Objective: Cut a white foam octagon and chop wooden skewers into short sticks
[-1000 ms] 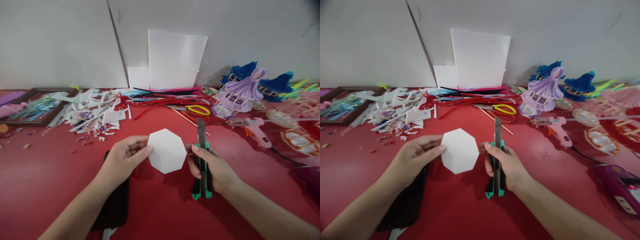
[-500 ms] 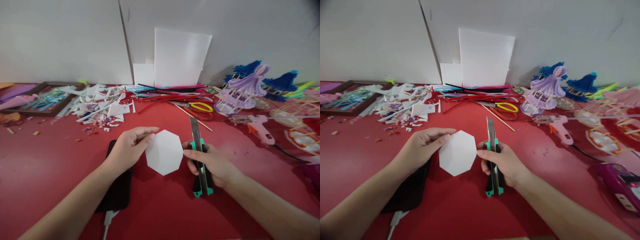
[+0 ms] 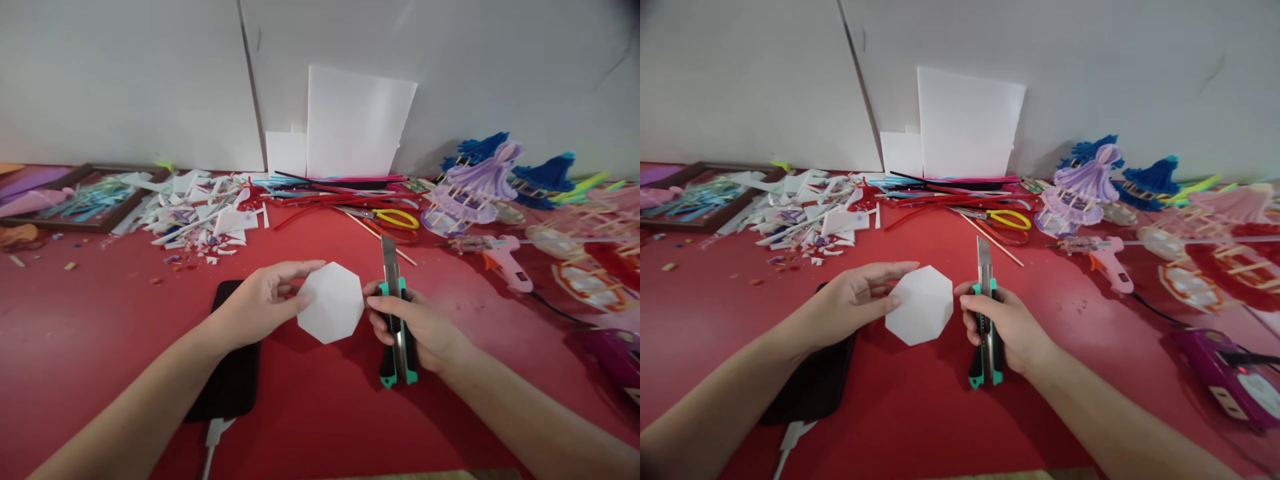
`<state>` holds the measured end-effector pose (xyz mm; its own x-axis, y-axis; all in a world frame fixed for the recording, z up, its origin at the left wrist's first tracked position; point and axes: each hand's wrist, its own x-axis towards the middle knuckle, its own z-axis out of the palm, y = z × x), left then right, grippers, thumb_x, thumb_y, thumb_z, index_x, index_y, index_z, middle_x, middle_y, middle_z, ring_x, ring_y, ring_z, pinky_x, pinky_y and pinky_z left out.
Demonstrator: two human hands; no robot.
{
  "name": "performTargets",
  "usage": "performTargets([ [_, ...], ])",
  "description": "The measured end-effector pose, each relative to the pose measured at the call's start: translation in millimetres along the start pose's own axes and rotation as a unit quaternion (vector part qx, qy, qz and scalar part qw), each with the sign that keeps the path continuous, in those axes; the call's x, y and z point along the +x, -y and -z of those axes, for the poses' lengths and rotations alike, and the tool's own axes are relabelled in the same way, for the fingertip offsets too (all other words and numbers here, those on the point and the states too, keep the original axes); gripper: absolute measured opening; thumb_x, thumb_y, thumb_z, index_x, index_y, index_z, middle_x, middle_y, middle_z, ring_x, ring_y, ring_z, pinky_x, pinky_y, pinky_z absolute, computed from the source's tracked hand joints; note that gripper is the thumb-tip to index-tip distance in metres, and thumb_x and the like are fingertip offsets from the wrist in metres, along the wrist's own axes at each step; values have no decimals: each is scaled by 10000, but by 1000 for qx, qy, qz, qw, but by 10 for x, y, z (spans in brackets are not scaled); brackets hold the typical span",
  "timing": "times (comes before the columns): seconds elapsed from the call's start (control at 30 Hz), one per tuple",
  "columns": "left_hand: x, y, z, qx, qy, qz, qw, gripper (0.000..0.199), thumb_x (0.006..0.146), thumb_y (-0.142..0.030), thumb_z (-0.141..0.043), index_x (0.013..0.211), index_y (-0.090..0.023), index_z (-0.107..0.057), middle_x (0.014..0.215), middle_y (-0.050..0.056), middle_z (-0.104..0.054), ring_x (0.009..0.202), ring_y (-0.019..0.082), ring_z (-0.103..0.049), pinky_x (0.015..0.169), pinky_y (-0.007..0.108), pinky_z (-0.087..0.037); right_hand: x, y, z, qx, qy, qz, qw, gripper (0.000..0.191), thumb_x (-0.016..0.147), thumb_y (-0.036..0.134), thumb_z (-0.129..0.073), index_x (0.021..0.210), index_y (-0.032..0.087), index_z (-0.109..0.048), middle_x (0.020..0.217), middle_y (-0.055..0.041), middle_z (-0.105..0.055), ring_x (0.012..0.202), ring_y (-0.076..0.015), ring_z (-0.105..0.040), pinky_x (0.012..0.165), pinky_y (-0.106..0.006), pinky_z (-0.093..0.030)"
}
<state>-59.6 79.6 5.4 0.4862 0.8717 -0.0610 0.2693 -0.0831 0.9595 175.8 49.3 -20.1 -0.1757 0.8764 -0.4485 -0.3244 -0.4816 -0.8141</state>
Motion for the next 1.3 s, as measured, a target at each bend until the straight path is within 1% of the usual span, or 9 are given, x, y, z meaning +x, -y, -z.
performTargets([
  [0.23, -32, -38, -39, 90, 13, 83, 992, 510, 866, -287, -543, 1359, -174, -473, 1311, 100, -614, 1186, 230, -595, 980, 385, -502, -5, 21, 15, 47, -23, 53, 997, 364, 666, 160, -627, 1029, 191, -646, 765, 37, -526, 573, -86, -496, 466, -237, -440],
  [0.47, -55, -112, -6, 260, -1, 52, 964, 500, 875, -317, -458, 1353, -177, -495, 1371, 81, -566, 1228, 247, -565, 1005, 415, -485, -93, 16, 7, -223, -10, 71, 972, 695, 798, 217, -547, 1447, 328, -325, 923, 13, -581, 587, -113, -572, 517, -293, -515],
  [0.57, -61, -154, 48, 308, -38, 27, 950, 463, 902, -328, -423, 1335, -189, -512, 1390, 58, -551, 1281, 224, -514, 1069, 400, -427, -95, 9, 24, -283, -12, 57, 957, 739, 824, 215, -512, 1496, 359, -242, 776, 44, -594, 532, -114, -566, 502, -279, -507],
  [0.67, -59, -176, 108, 374, -27, 15, 927, 477, 917, -346, -437, 1363, -181, -477, 1429, 63, -507, 1336, 224, -446, 1125, 409, -352, -96, 39, 16, -270, -19, 20, 962, 754, 799, 183, -483, 1503, 334, -258, 599, 75, -537, 469, -113, -547, 467, -249, -475],
  [0.83, -7, -111, 177, 411, 79, 37, 907, 968, 710, -507, -729, 1490, -200, -245, 1548, 98, -313, 1412, 287, -304, 1127, 437, -333, -99, 119, -10, -205, -42, -24, 978, 671, 832, 248, -426, 1488, 334, -312, 611, 47, -579, 474, -119, -561, 468, -247, -472],
  [0.9, 25, -82, 156, 403, 109, 25, 908, 1058, 658, -506, -776, 1495, -189, -212, 1544, 124, -305, 1404, 299, -308, 1103, 432, -360, -98, 144, -4, -211, -35, -32, 976, 630, 869, 289, -425, 1487, 335, -313, 623, 41, -587, 487, -116, -563, 482, -241, -470],
  [1.0, 43, -100, 52, 415, 128, -17, 901, 812, 742, -432, -743, 1424, -220, -357, 1455, 106, -440, 1307, 292, -427, 1039, 429, -412, -125, 171, 17, -263, -4, -25, 964, 582, 903, 348, -473, 1472, 337, -349, 673, 36, -590, 535, -101, -574, 517, -218, -467],
  [1.17, -99, -233, -251, 510, 138, -57, 847, 562, 755, -389, -748, 1259, -240, -548, 1295, 83, -576, 1077, 297, -568, 898, 443, -495, -305, 119, 46, -386, 10, 35, 922, 529, 935, 342, -444, 1460, 322, -377, 931, -27, -646, 596, -101, -596, 599, -257, -517],
  [1.3, -298, -228, -514, 591, 96, -66, 798, 478, 798, -328, -707, 1238, -180, -594, 1310, 107, -579, 992, 274, -618, 779, 381, -561, -507, -26, 81, -493, 11, 147, 858, 506, 894, 236, -473, 1394, 312, -475, 1231, -83, -603, 1003, -206, -632, 893, -392, -517],
])
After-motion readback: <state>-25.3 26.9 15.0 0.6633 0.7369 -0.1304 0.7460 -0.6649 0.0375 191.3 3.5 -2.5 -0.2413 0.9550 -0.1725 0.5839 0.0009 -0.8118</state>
